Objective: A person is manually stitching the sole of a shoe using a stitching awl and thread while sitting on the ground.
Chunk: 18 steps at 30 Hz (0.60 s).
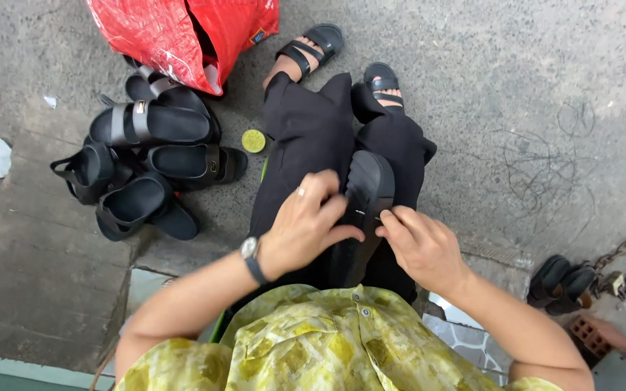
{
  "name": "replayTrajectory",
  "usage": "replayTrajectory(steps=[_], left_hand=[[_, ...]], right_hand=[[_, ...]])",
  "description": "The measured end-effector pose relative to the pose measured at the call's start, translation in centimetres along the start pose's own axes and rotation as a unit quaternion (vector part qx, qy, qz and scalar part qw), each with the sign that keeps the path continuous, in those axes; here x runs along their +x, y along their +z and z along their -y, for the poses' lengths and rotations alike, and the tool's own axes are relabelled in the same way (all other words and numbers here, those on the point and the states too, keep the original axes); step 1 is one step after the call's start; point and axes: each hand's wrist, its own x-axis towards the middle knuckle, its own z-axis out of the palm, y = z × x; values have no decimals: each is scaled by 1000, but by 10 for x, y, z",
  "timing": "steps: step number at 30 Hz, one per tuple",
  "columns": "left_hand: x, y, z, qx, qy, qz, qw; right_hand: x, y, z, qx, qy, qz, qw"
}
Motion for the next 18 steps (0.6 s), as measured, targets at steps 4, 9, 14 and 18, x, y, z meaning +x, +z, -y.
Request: replayTrajectory(steps=[4,9,14,18], left_hand=[[-5,-25,-28,-309,-157,9,938],[-12,-1,-9,-575,-223,39,786],[-9,12,-7,-396,-301,107,861],[6,12,-26,-39,-97,-16,994]], right_hand=[[-8,3,0,100,53,-28,993],[2,1,1,158,65,-71,983],[9,-25,-3,24,4,-4,1000],[8,-63,-19,-78,-57,62,993]])
